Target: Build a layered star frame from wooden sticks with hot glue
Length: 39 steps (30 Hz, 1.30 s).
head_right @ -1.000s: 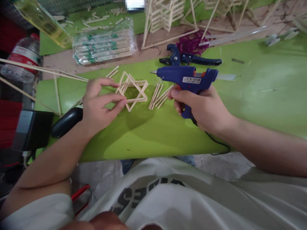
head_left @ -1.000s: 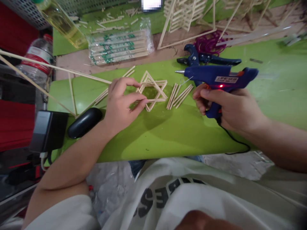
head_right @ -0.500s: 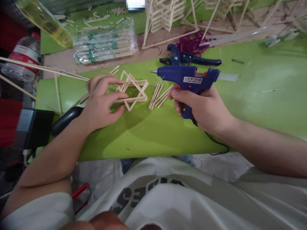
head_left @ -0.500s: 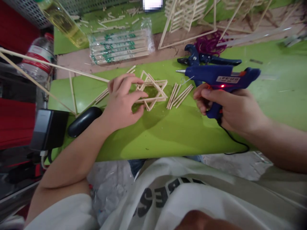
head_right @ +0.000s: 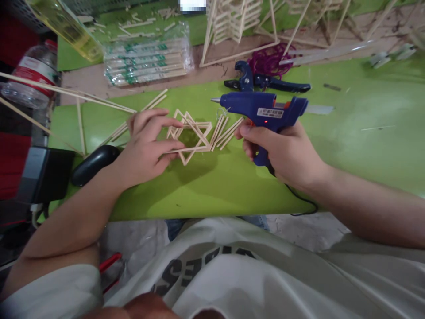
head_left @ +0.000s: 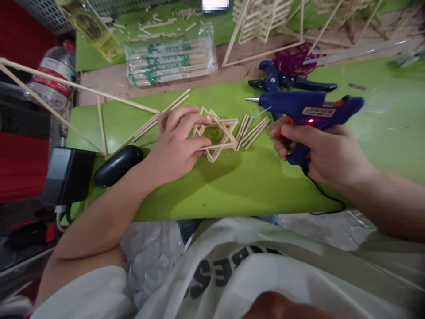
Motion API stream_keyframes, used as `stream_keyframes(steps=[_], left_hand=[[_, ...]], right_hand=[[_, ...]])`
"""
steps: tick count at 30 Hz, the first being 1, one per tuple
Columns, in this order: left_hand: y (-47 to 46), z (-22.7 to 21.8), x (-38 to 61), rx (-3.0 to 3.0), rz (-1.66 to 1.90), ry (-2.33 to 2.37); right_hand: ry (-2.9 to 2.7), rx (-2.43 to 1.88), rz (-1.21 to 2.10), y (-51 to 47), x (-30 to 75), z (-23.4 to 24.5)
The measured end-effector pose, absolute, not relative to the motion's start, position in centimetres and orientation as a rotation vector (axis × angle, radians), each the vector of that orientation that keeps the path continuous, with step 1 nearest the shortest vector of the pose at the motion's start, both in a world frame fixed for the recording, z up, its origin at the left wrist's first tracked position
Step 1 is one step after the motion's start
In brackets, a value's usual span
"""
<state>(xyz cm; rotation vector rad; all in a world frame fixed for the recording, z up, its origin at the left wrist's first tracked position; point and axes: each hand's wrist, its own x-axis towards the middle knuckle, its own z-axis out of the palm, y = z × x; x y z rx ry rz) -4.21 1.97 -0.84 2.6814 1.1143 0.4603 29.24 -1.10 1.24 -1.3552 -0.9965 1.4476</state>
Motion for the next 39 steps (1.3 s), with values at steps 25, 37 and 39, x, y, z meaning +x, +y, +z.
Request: stream_keyframes(steps=[25, 37, 39], left_hand=[[2.3, -0.2, -4.5, 2.380, 0.587, 1.209], [1.1, -0.6, -3.0, 2.381, 0.678, 1.302], [1.1, -0.6, -3.0, 2.388, 0.690, 1.296]], right_hand=[[-1.005, -1.331, 1.472, -1.4, 29.2, 1.7], [-1.001, -1.361, 1.462, -1.2, 28.9, 1.6], [-0.994, -1.374, 1.462, -1.1, 28.9, 1.5]])
